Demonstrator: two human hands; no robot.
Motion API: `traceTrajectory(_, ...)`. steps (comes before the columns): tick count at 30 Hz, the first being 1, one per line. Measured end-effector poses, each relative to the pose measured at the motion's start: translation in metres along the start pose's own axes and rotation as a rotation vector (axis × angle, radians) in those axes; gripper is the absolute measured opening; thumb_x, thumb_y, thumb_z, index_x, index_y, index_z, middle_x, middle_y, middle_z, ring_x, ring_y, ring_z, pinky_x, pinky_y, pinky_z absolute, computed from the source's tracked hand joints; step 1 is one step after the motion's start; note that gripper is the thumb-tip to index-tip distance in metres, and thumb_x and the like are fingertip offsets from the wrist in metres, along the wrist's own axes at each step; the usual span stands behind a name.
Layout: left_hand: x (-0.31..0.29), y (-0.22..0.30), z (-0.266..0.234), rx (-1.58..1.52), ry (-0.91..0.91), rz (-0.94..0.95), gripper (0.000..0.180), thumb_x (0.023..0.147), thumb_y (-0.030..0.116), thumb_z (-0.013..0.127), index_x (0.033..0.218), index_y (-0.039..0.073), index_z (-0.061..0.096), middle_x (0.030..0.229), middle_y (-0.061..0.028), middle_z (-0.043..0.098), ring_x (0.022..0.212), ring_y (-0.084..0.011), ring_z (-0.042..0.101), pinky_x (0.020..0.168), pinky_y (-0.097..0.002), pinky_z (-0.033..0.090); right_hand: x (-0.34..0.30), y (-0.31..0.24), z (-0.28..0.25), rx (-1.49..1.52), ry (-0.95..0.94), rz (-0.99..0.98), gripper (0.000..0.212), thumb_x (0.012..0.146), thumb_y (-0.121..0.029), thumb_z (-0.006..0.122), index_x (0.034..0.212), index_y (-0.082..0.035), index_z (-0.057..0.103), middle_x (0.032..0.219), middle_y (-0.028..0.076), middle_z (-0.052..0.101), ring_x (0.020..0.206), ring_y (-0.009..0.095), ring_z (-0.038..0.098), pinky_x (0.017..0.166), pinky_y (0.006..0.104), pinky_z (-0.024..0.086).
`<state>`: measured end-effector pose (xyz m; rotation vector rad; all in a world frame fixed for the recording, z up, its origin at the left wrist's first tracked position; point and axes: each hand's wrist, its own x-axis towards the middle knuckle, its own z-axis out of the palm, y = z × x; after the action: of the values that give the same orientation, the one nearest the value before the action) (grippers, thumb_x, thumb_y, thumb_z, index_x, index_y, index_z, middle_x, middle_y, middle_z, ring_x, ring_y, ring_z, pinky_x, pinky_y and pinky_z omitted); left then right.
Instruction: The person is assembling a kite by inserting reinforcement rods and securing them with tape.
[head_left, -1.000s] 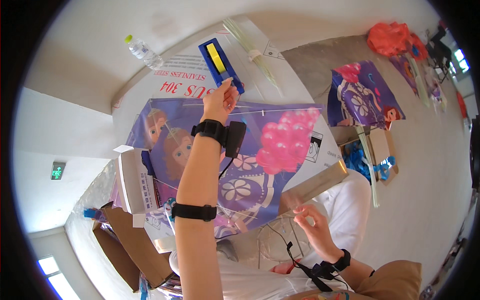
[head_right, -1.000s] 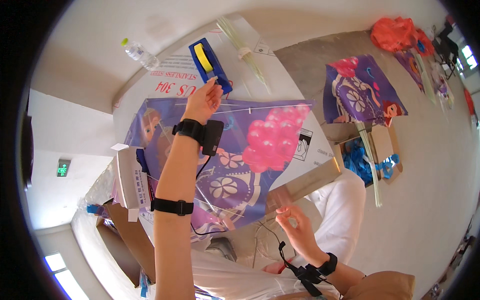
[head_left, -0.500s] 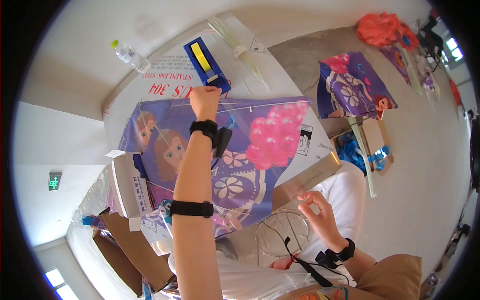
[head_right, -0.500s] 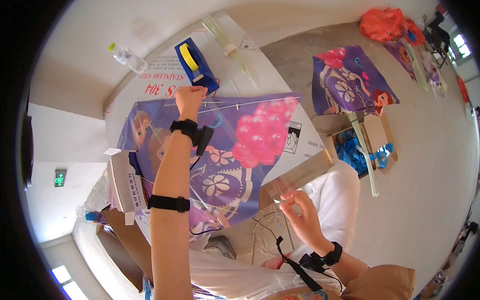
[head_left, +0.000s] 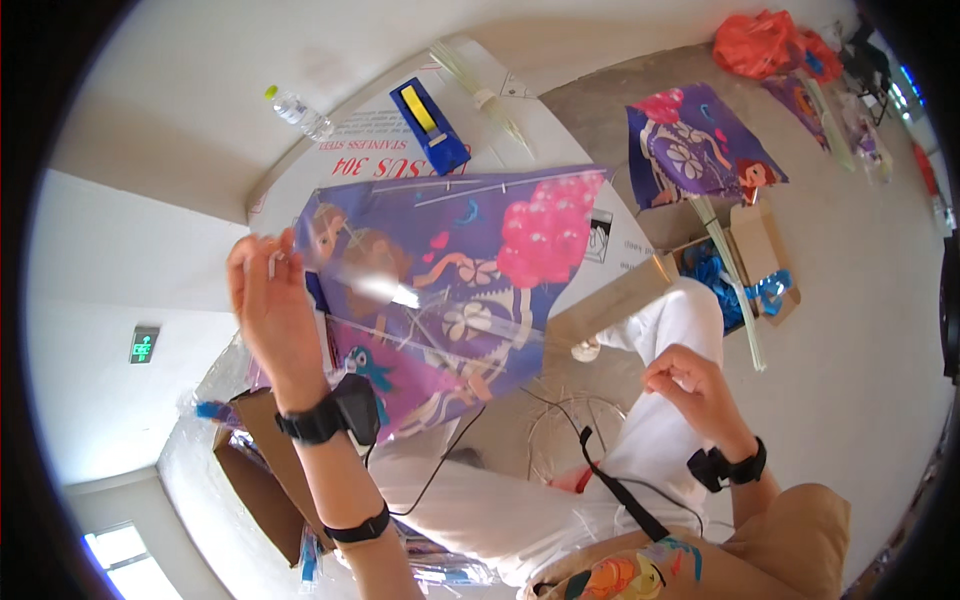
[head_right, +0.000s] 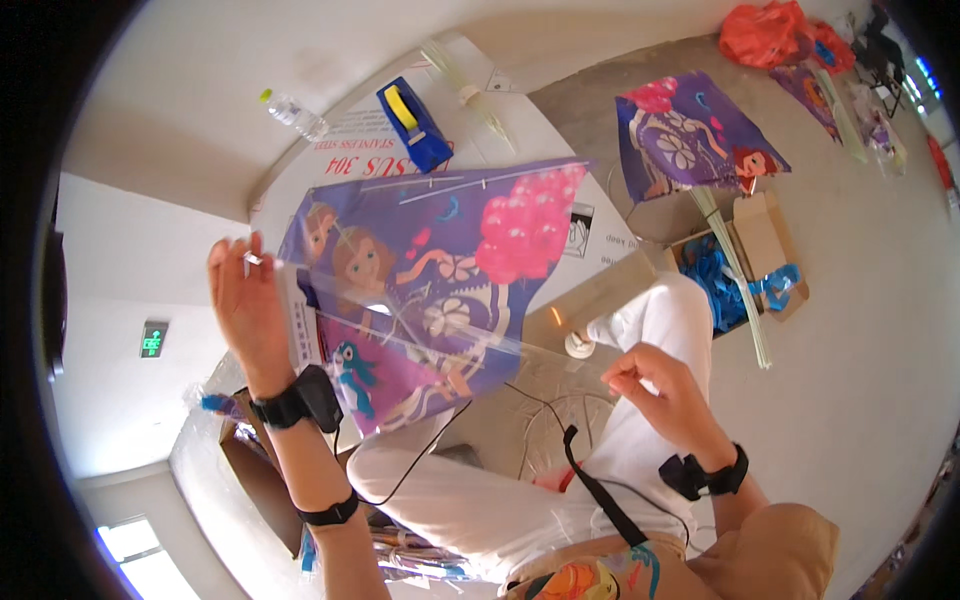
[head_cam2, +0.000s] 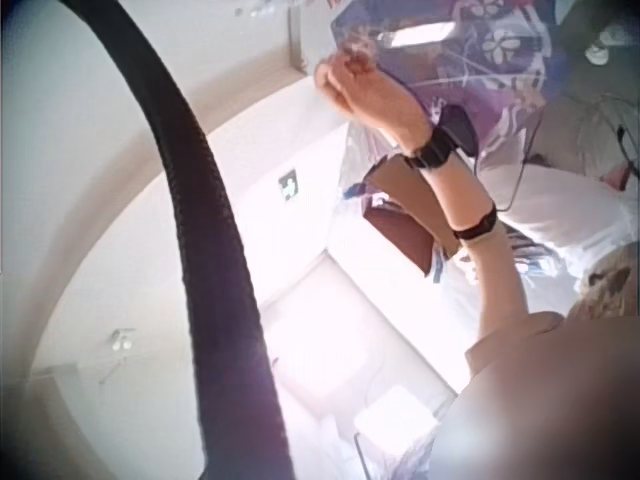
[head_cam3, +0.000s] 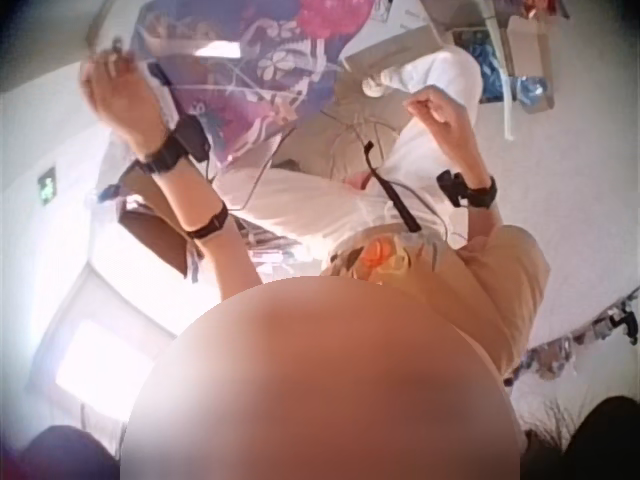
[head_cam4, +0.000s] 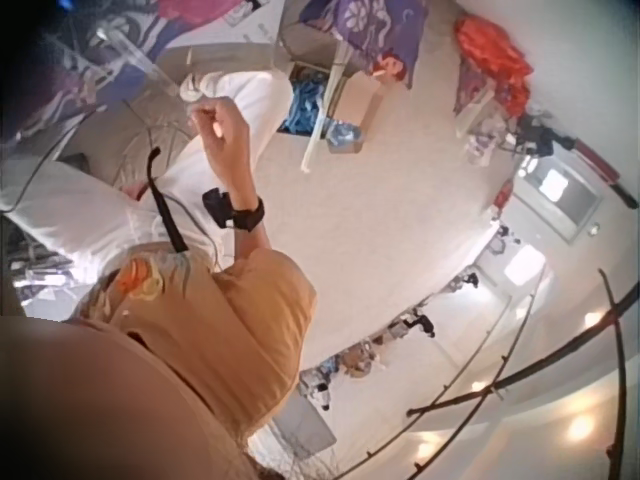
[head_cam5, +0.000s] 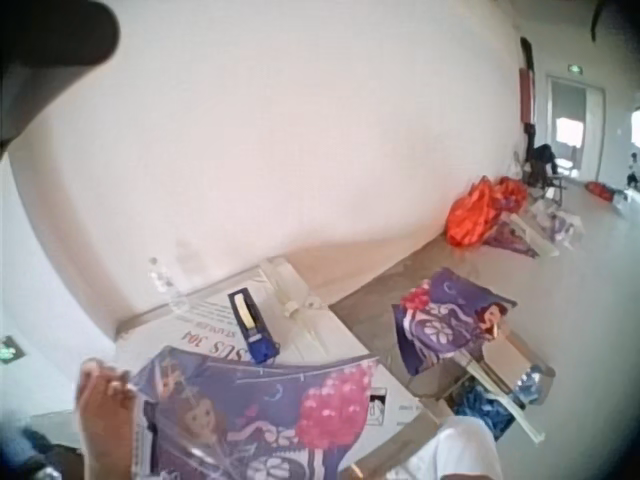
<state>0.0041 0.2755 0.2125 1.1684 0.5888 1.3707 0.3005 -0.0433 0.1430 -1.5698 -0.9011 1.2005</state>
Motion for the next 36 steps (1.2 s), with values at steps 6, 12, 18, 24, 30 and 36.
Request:
traceTrajectory(6, -0.103, 0.08, 0.001, -0.094, 0.059, 0.19, 0.007, 0.099, 0.018, 0.051, 0.105, 0.014, 0.053, 0.108, -0.0053, 0.055, 0.108, -0.021, 0.05, 0.096, -0.0347, 0.039, -0.043, -0.034, 0.002, -0.221, -0.066, -0.166, 0.008, 0.089, 0.003, 0.058, 0.096, 0.002, 0.062, 0.087, 0.008, 0.061, 0.076, 0.014, 0.061, 0.071, 0.0258, 0.05)
traceTrajectory(12, -0.172, 0.103, 0.004, -0.331, -0.045, 0.13, 0.005, 0.097, 0.013, 0.054, 0.102, 0.011, 0.053, 0.1, -0.0049, 0.052, 0.1, -0.019, 0.05, 0.095, -0.034, 0.039, -0.09, -0.017, -0.012, -0.241, -0.01, -0.198, 0.01, 0.089, 0.001, 0.06, 0.099, 0.002, 0.063, 0.083, 0.006, 0.061, 0.07, 0.012, 0.06, 0.065, 0.0247, 0.05)
traceTrajectory(18, -0.22, 0.112, 0.017, -0.29, -0.074, 0.133, 0.008, 0.095, 0.012, 0.06, 0.102, 0.008, 0.056, 0.092, -0.0031, 0.051, 0.091, -0.0163, 0.048, 0.09, -0.0315, 0.041, -0.132, -0.005, -0.034, -0.125, 0.046, -0.078, 0.016, 0.088, 0.001, 0.063, 0.104, 0.002, 0.065, 0.081, 0.004, 0.061, 0.07, 0.009, 0.059, 0.065, 0.0231, 0.049)
traceTrajectory(24, -0.26, 0.144, 0.012, -0.179, -0.051, 0.217, 0.01, 0.095, 0.012, 0.06, 0.102, 0.006, 0.059, 0.094, -0.0025, 0.053, 0.086, -0.0144, 0.047, 0.085, -0.0294, 0.04, -0.154, -0.012, -0.04, -0.291, 0.083, -0.254, 0.016, 0.086, -0.001, 0.065, 0.102, 0.001, 0.065, 0.082, 0.002, 0.06, 0.075, 0.009, 0.057, 0.07, 0.0236, 0.048)
traceTrajectory(30, -0.293, 0.187, -0.003, -0.195, -0.019, 0.249, 0.012, 0.095, 0.01, 0.059, 0.106, 0.006, 0.056, 0.093, -0.0024, 0.052, 0.087, -0.0131, 0.046, 0.083, -0.0273, 0.04, -0.145, -0.033, -0.025, -0.217, 0.142, -0.497, 0.004, 0.089, -0.003, 0.062, 0.089, -0.001, 0.058, 0.091, 0.001, 0.058, 0.086, 0.01, 0.055, 0.074, 0.0244, 0.044)
traceTrajectory(36, -0.291, 0.214, -0.004, -0.223, -0.03, 0.209, 0.018, 0.097, 0.01, 0.056, 0.114, 0.005, 0.054, 0.095, -0.0025, 0.052, 0.089, -0.0147, 0.046, 0.083, -0.0282, 0.04, -0.139, -0.042, -0.016, -0.305, 0.321, -0.805, 0.006, 0.09, -0.003, 0.061, 0.094, -0.001, 0.058, 0.098, 0.002, 0.057, 0.092, 0.01, 0.055, 0.08, 0.0233, 0.044)
